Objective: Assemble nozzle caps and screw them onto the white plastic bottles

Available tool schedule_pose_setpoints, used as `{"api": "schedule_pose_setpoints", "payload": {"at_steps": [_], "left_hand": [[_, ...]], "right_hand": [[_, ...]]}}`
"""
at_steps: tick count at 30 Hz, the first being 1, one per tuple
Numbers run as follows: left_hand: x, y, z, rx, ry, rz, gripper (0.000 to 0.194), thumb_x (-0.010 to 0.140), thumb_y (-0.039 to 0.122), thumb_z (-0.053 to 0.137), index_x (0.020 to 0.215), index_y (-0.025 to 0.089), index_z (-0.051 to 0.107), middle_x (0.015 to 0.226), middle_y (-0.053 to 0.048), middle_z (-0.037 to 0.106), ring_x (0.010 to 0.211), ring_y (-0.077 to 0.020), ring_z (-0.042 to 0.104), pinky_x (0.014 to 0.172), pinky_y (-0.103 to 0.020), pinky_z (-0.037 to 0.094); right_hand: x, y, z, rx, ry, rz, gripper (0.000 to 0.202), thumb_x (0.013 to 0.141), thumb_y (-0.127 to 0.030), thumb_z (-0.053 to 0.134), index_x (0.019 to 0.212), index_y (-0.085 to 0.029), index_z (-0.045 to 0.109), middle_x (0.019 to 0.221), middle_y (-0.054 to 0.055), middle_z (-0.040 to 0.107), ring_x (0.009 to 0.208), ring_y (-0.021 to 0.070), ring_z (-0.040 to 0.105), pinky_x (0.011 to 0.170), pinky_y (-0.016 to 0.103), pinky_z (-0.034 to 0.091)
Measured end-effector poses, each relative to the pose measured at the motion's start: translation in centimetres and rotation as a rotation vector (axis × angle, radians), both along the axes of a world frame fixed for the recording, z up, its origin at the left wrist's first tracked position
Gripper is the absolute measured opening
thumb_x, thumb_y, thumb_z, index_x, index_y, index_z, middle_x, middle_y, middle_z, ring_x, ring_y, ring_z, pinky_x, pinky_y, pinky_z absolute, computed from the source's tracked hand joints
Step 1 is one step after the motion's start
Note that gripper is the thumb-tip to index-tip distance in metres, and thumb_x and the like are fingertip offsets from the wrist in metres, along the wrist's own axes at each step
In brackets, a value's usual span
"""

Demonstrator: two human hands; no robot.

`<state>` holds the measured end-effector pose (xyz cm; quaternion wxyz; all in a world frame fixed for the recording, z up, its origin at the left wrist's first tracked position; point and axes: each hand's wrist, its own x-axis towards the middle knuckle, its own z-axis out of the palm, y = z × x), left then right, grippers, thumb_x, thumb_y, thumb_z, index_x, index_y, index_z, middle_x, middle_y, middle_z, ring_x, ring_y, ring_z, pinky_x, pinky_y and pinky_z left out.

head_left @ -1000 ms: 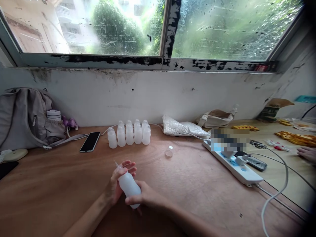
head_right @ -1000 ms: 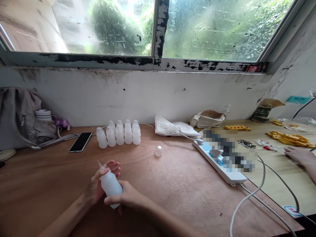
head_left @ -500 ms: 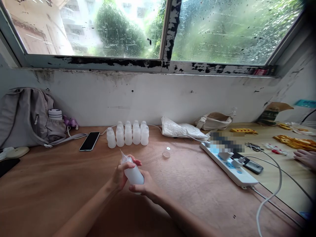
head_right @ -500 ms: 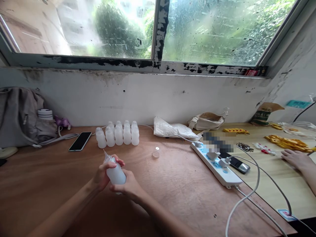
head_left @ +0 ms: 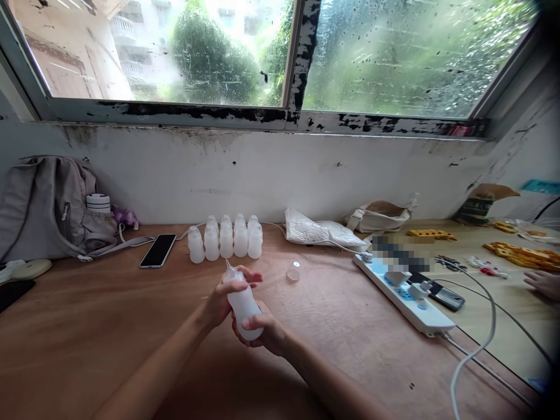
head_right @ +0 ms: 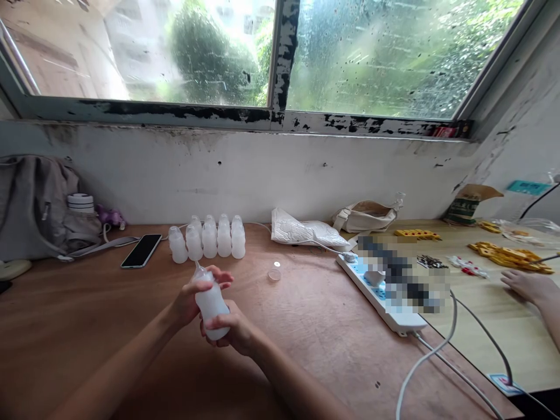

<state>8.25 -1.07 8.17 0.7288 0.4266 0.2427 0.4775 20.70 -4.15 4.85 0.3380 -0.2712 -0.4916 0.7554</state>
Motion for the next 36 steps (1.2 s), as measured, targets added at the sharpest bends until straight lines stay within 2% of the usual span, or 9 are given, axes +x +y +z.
{"api": "schedule_pose_setpoints", "payload": {"at_steps": [5,11,14,17,22,25,28,32,36], "left_hand": [[0.3,0.0,-2.2,-0.146,0.029,0.156,0.039,0.072,0.048,0.052,0.099,0.019,0.054,0.095,-0.005,0.061,0.090,-0.0211,0.055,0.073,-0.029,0.043],[0.3,-0.7,-5.0,-0.255,0.000,0.132,0.051,0.074,0.057,0.043,0.098,0.014,0.057,0.087,-0.008,0.064,0.081,-0.0208,0.059,0.067,-0.027,0.045],[-0.2,-0.7,-5.2,-0.263,0.008,0.203,0.048,0.074,0.054,0.046,0.100,0.014,0.056,0.093,-0.008,0.063,0.081,-0.0204,0.060,0.065,-0.026,0.046],[-0.7,-0.7,-4.9,-0.289,0.026,0.203,0.046,0.073,0.052,0.048,0.102,0.016,0.054,0.095,-0.008,0.063,0.077,-0.0199,0.061,0.065,-0.028,0.047],[-1.0,-0.8,-4.8,-0.285,0.065,0.114,0.046,0.073,0.055,0.045,0.093,0.016,0.056,0.086,-0.008,0.064,0.067,-0.0174,0.061,0.064,-0.029,0.047],[-1.0,-0.9,-4.9,-0.257,0.085,0.099,0.046,0.073,0.056,0.044,0.090,0.015,0.057,0.079,-0.007,0.062,0.062,-0.0162,0.059,0.060,-0.028,0.047],[-1.0,-1.1,-5.0,-0.220,0.131,0.092,0.044,0.073,0.053,0.047,0.090,0.014,0.058,0.076,-0.007,0.061,0.062,-0.0165,0.058,0.056,-0.027,0.045],[-1.1,-1.3,-4.7,-0.113,0.289,0.026,0.029,0.070,0.040,0.058,0.081,0.013,0.061,0.068,-0.003,0.058,0.061,-0.0147,0.054,0.052,-0.022,0.038],[-1.0,-1.2,-4.3,0.062,0.473,0.008,0.027,0.064,0.031,0.065,0.086,0.015,0.065,0.077,-0.004,0.060,0.069,-0.0158,0.053,0.056,-0.021,0.036]], "right_hand": [[-0.2,0.6,-0.3,0.231,-0.276,-0.369,0.037,0.070,-0.046,0.055,0.093,-0.018,0.049,0.071,0.000,0.050,0.056,0.0097,0.046,0.044,0.019,0.036],[0.6,2.2,-1.8,0.446,-0.450,-0.318,0.044,0.083,-0.052,0.029,0.087,-0.017,0.056,0.076,0.002,0.051,0.061,0.0122,0.048,0.056,0.025,0.043],[2.2,3.6,-2.2,0.729,-0.679,-0.631,0.035,0.083,-0.043,0.035,0.084,-0.017,0.058,0.082,0.006,0.052,0.074,0.0169,0.050,0.071,0.031,0.042],[4.8,5.4,-2.3,0.926,-0.926,-1.028,0.028,0.079,-0.030,0.042,0.102,-0.018,0.053,0.103,0.012,0.048,0.098,0.0240,0.044,0.085,0.040,0.034],[9.0,7.9,-3.7,0.792,-1.202,-1.245,0.053,0.071,-0.025,0.046,0.123,-0.018,0.035,0.128,0.015,0.032,0.114,0.0308,0.033,0.087,0.048,0.030],[9.9,8.5,-4.5,0.685,-1.128,-1.148,0.044,0.071,-0.025,0.045,0.114,-0.014,0.045,0.114,0.016,0.048,0.108,0.0286,0.041,0.088,0.045,0.031],[9.5,8.5,-4.4,0.594,-0.831,-1.076,0.034,0.073,-0.032,0.046,0.102,-0.014,0.051,0.096,0.012,0.057,0.092,0.0230,0.051,0.083,0.039,0.038],[7.8,7.6,-3.1,0.368,-0.316,-1.032,0.036,0.072,-0.044,0.050,0.095,-0.016,0.049,0.083,0.006,0.057,0.075,0.0166,0.055,0.069,0.032,0.045],[5.9,6.5,-2.2,0.285,-0.136,-0.970,0.032,0.071,-0.044,0.054,0.087,-0.017,0.049,0.078,0.003,0.053,0.068,0.0133,0.053,0.061,0.027,0.045]]}}
